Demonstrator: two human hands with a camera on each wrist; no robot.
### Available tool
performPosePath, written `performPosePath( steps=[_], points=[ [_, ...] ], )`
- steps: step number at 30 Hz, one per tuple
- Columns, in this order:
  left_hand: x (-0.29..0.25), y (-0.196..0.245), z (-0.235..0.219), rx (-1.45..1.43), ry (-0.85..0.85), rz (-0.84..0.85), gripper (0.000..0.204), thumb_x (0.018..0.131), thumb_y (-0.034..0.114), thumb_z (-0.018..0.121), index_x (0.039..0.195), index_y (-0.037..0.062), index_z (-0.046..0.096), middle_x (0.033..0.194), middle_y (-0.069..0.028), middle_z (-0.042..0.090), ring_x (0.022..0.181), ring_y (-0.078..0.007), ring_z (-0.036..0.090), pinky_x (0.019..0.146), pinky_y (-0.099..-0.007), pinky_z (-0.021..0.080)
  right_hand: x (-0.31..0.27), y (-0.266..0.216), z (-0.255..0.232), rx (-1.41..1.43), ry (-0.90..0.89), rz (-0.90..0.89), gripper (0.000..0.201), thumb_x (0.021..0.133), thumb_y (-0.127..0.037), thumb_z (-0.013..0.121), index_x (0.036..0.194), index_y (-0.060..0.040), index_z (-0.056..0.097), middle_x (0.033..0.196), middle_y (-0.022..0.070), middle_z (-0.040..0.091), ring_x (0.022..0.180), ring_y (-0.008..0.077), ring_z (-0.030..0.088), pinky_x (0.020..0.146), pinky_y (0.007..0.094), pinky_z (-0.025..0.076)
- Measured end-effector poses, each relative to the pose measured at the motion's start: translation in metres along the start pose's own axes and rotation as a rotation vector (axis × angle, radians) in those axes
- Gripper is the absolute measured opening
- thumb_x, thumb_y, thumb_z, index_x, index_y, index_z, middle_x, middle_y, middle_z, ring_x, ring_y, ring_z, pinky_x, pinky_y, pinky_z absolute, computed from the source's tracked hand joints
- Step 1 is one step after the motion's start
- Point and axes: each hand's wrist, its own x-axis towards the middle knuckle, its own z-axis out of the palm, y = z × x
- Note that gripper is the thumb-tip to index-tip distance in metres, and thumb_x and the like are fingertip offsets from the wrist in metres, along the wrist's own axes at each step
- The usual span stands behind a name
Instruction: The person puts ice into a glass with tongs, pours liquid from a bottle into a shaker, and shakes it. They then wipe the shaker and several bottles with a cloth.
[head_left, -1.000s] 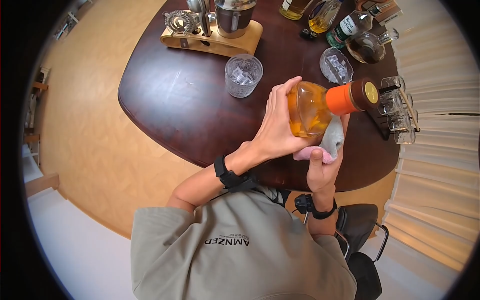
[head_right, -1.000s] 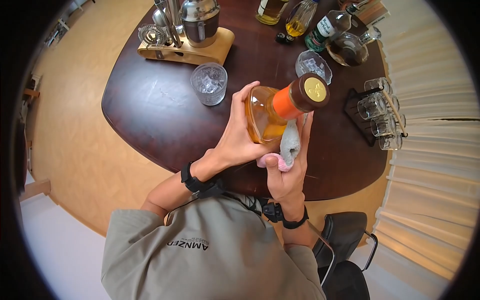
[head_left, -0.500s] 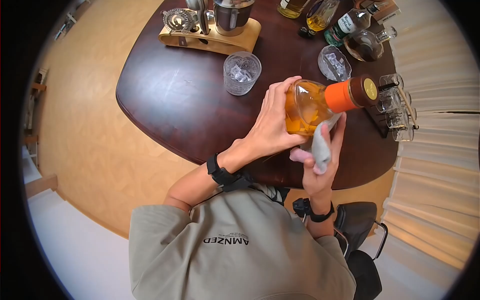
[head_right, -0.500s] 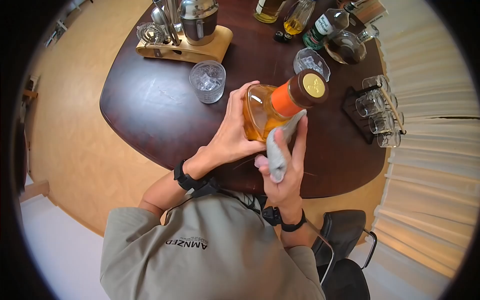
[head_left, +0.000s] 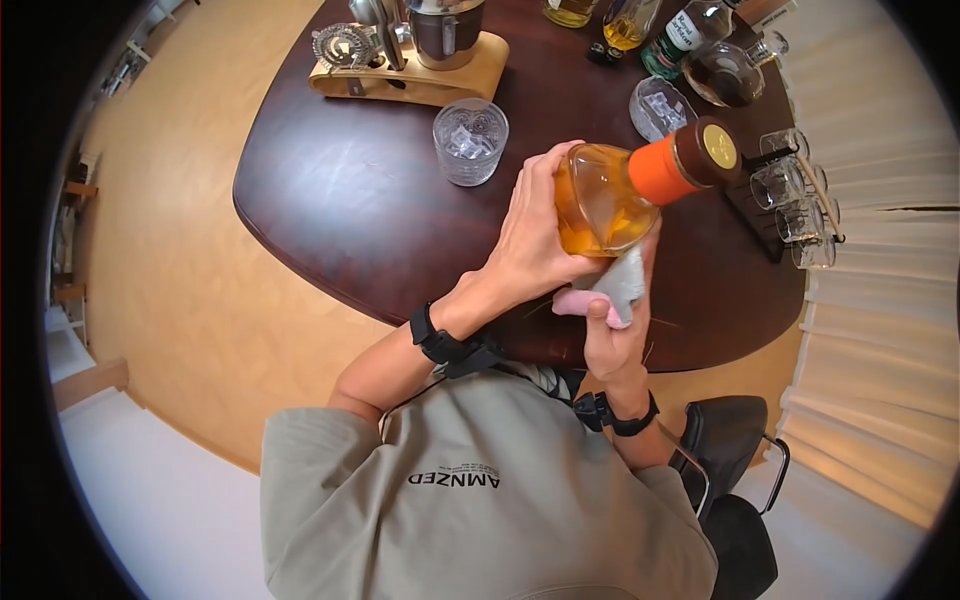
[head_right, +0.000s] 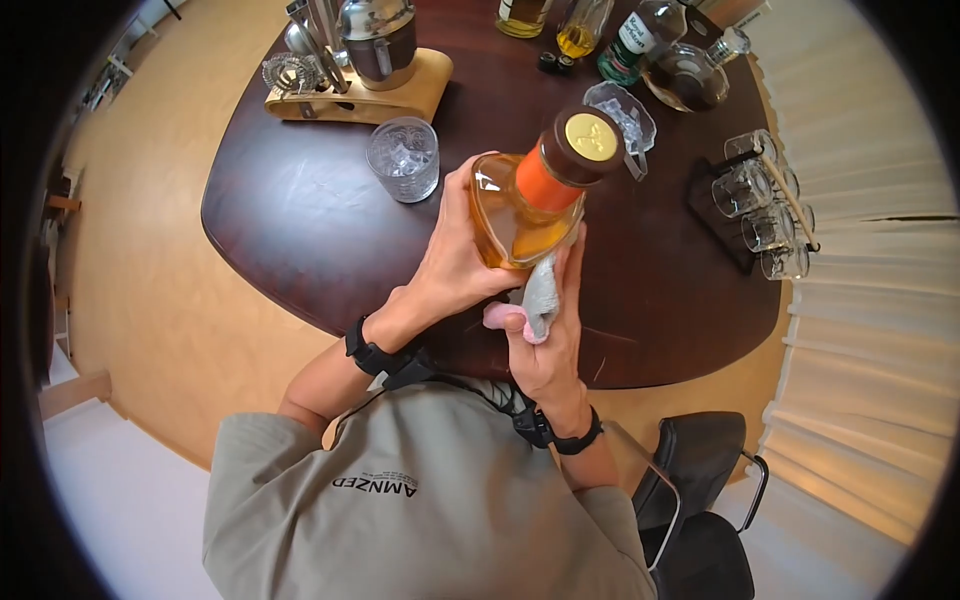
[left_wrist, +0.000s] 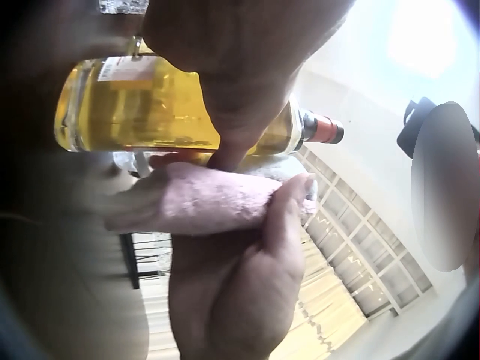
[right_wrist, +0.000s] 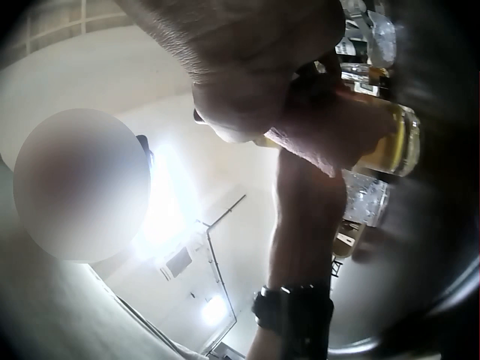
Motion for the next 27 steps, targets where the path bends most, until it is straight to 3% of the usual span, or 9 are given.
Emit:
performPosePath(
  steps=[5, 6, 11, 15, 21, 23, 24, 25, 27],
  points=[
    [0.0, 0.0, 0.0, -0.026, -0.006, -0.015, 0.115, 0.065, 0.025, 0.096, 0.155, 0.0026, 0.029, 0.142, -0.0198, 0.047, 0.131, -0.0402, 0.048, 0.114, -0.0488, 0.04, 0.025, -0.02, -0.005, -0.211, 0.028, -0.181, 0.067, 0.101, -0.033, 0.069, 0.16, -0.0078, 0.047, 0.17, 0.038, 0.014, 0.153, 0.0548, 0.032, 0.117, 0.0512, 0.041],
    [0.0, 0.0, -0.001, 0.003, -0.008, 0.003, 0.115, 0.065, 0.025, 0.096, 0.155, 0.0027, 0.029, 0.142, -0.0198, 0.047, 0.13, -0.0401, 0.048, 0.113, -0.0488, 0.04, 0.023, -0.02, -0.004, -0.207, -0.001, -0.154, 0.066, 0.108, -0.042, 0.058, 0.161, -0.0067, 0.044, 0.174, 0.032, 0.005, 0.159, 0.0483, 0.021, 0.124, 0.0507, 0.03],
    [0.0, -0.002, -0.001, -0.024, -0.006, 0.027, 0.113, 0.066, 0.025, 0.095, 0.155, 0.0025, 0.029, 0.142, -0.0198, 0.048, 0.13, -0.0401, 0.048, 0.113, -0.0489, 0.04, 0.007, -0.012, -0.007, -0.198, -0.02, -0.141, 0.064, 0.108, -0.042, 0.057, 0.161, -0.0079, 0.044, 0.174, 0.0314, 0.007, 0.158, 0.0502, 0.021, 0.123, 0.0527, 0.031],
    [-0.001, 0.0, 0.0, -0.021, -0.01, 0.027, 0.112, 0.066, 0.024, 0.094, 0.155, 0.0023, 0.03, 0.141, -0.0201, 0.048, 0.13, -0.0404, 0.048, 0.113, -0.0485, 0.04, 0.026, -0.013, -0.013, -0.002, 0.122, -0.045, 0.065, 0.094, -0.028, 0.076, 0.153, -0.0086, 0.057, 0.168, 0.0389, 0.018, 0.15, 0.0562, 0.036, 0.116, 0.0513, 0.043],
    [0.0, -0.003, -0.001, -0.014, 0.003, 0.009, 0.111, 0.064, 0.021, 0.094, 0.154, 0.0015, 0.031, 0.139, -0.0209, 0.048, 0.129, -0.0404, 0.049, 0.113, -0.0482, 0.04, 0.006, -0.016, -0.016, -0.232, -0.056, -0.099, 0.073, 0.082, -0.015, 0.084, 0.152, -0.0194, 0.061, 0.167, 0.0382, 0.023, 0.147, 0.0541, 0.041, 0.116, 0.0481, 0.043],
    [0.0, -0.001, -0.001, -0.003, -0.003, 0.015, 0.112, 0.064, 0.021, 0.094, 0.153, 0.0015, 0.031, 0.139, -0.021, 0.048, 0.129, -0.0404, 0.049, 0.113, -0.0481, 0.04, 0.01, -0.011, -0.02, -0.27, 0.03, -0.155, 0.076, 0.088, -0.016, 0.08, 0.158, -0.011, 0.051, 0.166, 0.0379, 0.027, 0.147, 0.0495, 0.045, 0.116, 0.0458, 0.044],
    [0.0, 0.001, -0.002, 0.004, -0.006, 0.015, 0.112, 0.063, 0.021, 0.094, 0.154, 0.0016, 0.031, 0.14, -0.0212, 0.048, 0.13, -0.0404, 0.048, 0.114, -0.0481, 0.04, 0.013, -0.006, -0.015, 0.116, 0.184, 0.074, 0.082, 0.096, -0.023, 0.074, 0.164, 0.0007, 0.033, 0.164, 0.0342, 0.034, 0.146, 0.0424, 0.048, 0.115, 0.0432, 0.044],
    [0.0, 0.003, -0.002, 0.01, -0.008, 0.018, 0.113, 0.063, 0.021, 0.094, 0.154, 0.0018, 0.03, 0.141, -0.0214, 0.047, 0.131, -0.0404, 0.048, 0.114, -0.0481, 0.04, 0.017, -0.003, -0.028, 0.016, 0.16, 0.099, 0.083, 0.105, -0.031, 0.063, 0.164, 0.0091, 0.02, 0.163, 0.0294, 0.039, 0.145, 0.0355, 0.05, 0.115, 0.0415, 0.043],
    [-0.001, -0.001, 0.001, -0.002, -0.011, 0.003, 0.114, 0.063, 0.021, 0.095, 0.154, 0.0019, 0.03, 0.142, -0.0213, 0.047, 0.131, -0.0404, 0.048, 0.114, -0.0482, 0.04, 0.017, -0.003, -0.033, 0.114, 0.176, 0.129, 0.08, 0.107, -0.032, 0.06, 0.164, 0.0087, 0.022, 0.164, 0.0271, 0.039, 0.145, 0.0333, 0.049, 0.116, 0.041, 0.042]
  ],
)
